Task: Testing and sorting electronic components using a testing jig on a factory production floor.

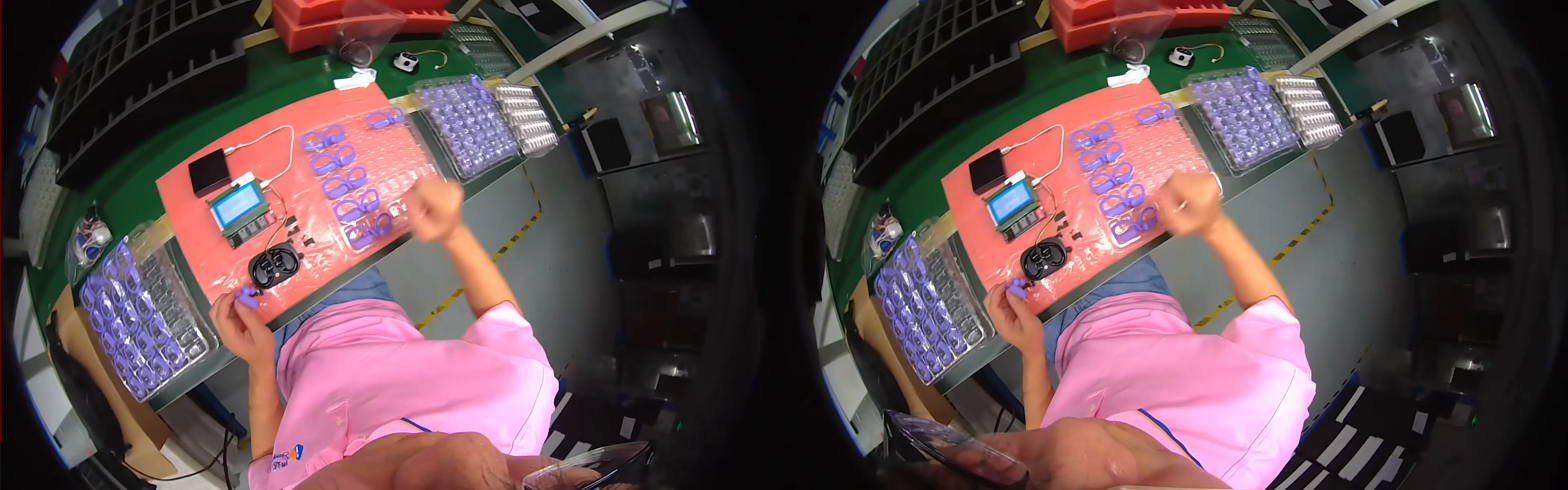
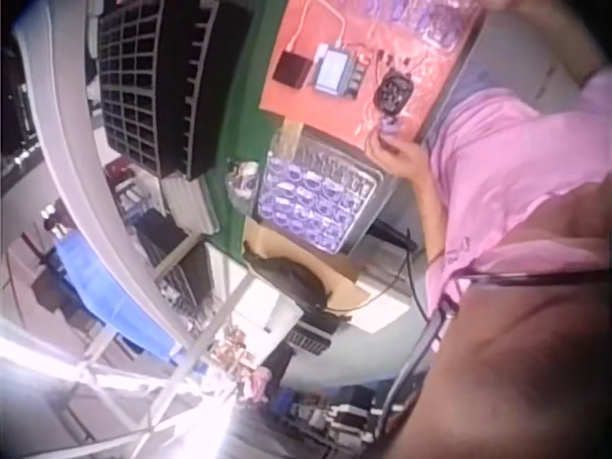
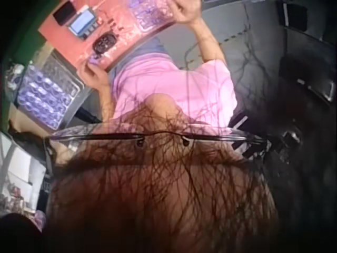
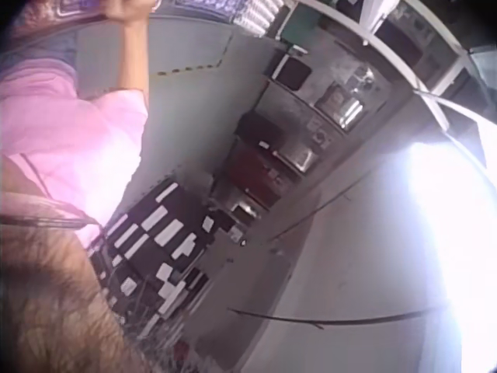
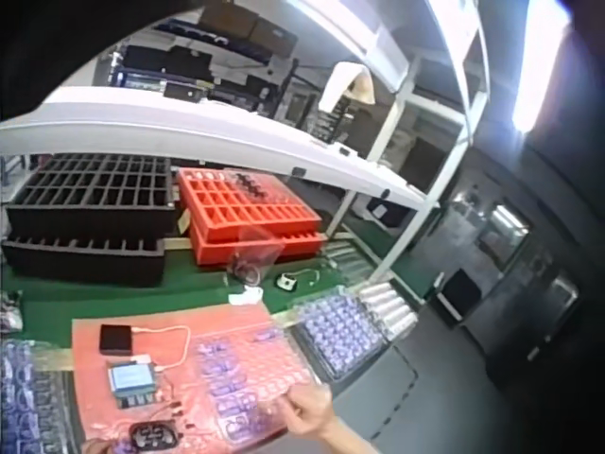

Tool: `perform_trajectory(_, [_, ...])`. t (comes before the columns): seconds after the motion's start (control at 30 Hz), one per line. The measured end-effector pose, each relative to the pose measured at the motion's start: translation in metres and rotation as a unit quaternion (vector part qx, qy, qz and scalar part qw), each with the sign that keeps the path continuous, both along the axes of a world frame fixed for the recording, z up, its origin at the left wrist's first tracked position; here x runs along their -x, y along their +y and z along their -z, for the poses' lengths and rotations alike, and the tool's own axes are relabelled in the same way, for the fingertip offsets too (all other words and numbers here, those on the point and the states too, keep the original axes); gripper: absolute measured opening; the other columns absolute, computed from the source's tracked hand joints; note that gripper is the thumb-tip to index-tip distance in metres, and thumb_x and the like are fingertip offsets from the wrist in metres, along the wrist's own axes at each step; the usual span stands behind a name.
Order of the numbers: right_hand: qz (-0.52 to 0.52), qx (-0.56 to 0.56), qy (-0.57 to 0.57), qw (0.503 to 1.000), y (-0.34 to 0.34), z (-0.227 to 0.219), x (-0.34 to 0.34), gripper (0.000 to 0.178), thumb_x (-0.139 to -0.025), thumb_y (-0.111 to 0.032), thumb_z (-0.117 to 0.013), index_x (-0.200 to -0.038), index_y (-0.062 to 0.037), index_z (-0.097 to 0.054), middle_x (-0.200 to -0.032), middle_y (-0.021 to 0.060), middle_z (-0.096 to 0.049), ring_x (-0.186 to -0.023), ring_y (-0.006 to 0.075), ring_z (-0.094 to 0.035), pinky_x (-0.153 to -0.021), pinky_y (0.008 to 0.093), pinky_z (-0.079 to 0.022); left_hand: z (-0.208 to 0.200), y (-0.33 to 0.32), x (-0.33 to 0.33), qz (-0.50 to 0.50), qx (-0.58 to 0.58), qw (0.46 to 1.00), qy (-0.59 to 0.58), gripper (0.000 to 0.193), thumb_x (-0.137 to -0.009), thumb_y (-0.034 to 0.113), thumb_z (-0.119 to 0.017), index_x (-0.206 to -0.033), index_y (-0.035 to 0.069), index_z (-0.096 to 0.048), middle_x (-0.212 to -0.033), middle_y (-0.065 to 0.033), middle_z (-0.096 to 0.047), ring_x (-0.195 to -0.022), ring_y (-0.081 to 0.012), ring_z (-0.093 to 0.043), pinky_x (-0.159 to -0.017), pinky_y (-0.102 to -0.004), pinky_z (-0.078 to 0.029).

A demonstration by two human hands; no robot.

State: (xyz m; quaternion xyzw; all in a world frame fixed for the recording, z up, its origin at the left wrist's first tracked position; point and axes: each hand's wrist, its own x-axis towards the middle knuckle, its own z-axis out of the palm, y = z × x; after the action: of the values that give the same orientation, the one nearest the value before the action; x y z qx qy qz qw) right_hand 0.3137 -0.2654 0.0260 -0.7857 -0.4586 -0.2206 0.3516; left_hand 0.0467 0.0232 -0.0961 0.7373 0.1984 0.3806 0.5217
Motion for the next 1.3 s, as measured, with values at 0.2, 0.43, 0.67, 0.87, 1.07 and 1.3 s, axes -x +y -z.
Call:
perform_trajectory(0.2, [0.367,-0.061,0.028,0.928,-0.130,-0.007,-0.191,0.019,-0.105,-0.018,-0.067,-0.109,-0.0015,-0.076,-0.083,0.0138,-0.074,-0.073,0.0245,-0.070,-0.070,0.0385,-0.055,-0.007,-0.004,-0.004,-0.004,-0.004,1.000,-0.011,0.023,-0.111,-0.002,-0.052,-0.132,-0.008,-0.057,-0.130,-0.0145,-0.056,-0.109,-0.0215,-0.066,-0.095,-0.0324,-0.056])
perform_trajectory(0.43, [0.456,0.126,0.009,0.881,-0.207,0.058,-0.322,0.026,-0.103,-0.016,-0.064,-0.124,-0.0038,-0.075,-0.115,0.0220,-0.075,-0.107,0.0417,-0.071,-0.098,0.0493,-0.056,-0.003,0.000,-0.001,-0.012,-0.033,0.999,0.007,0.022,-0.111,-0.003,-0.051,-0.132,-0.008,-0.057,-0.129,-0.0145,-0.056,-0.111,-0.0226,-0.067,-0.095,-0.0330,-0.056])
perform_trajectory(0.67, [0.492,0.168,0.047,0.853,-0.195,0.078,-0.319,0.026,-0.102,-0.023,-0.068,-0.117,-0.0027,-0.075,-0.113,0.0240,-0.074,-0.106,0.0434,-0.070,-0.096,0.0498,-0.056,-0.008,-0.006,-0.006,-0.015,-0.015,1.000,-0.002,0.020,-0.109,-0.004,-0.053,-0.128,-0.007,-0.060,-0.127,-0.0147,-0.058,-0.111,-0.0231,-0.066,-0.097,-0.0336,-0.055])
perform_trajectory(0.87, [0.413,0.043,-0.035,0.909,-0.186,0.062,-0.322,0.031,-0.107,-0.025,-0.060,-0.113,0.0034,-0.073,-0.110,0.0271,-0.073,-0.102,0.0461,-0.068,-0.091,0.0549,-0.052,-0.010,0.001,0.001,-0.051,-0.150,0.985,0.060,0.020,-0.105,-0.005,-0.057,-0.124,-0.004,-0.062,-0.122,-0.0153,-0.060,-0.113,-0.0245,-0.062,-0.100,-0.0357,-0.052])
perform_trajectory(1.07, [0.219,-0.107,0.092,0.965,-0.096,0.017,-0.190,0.019,-0.111,-0.017,-0.065,-0.112,0.0021,-0.067,-0.102,0.0072,-0.070,-0.094,0.0149,-0.066,-0.082,0.0305,-0.053,-0.031,-0.003,-0.010,-0.066,-0.056,0.995,0.039,0.018,-0.103,-0.007,-0.059,-0.120,-0.005,-0.064,-0.119,-0.0152,-0.060,-0.104,-0.0207,-0.065,-0.090,-0.0315,-0.056])
perform_trajectory(1.3, [-0.048,-0.057,0.173,0.982,0.061,0.002,0.017,0.006,-0.103,-0.005,-0.067,-0.105,0.0006,-0.067,-0.089,0.0064,-0.065,-0.079,0.0157,-0.060,-0.073,0.0307,-0.049,-0.071,0.000,-0.019,-0.049,-0.092,0.993,0.047,0.014,-0.101,-0.006,-0.063,-0.114,-0.003,-0.068,-0.106,-0.0153,-0.067,-0.093,-0.0254,-0.069,-0.083,-0.0344,-0.056])
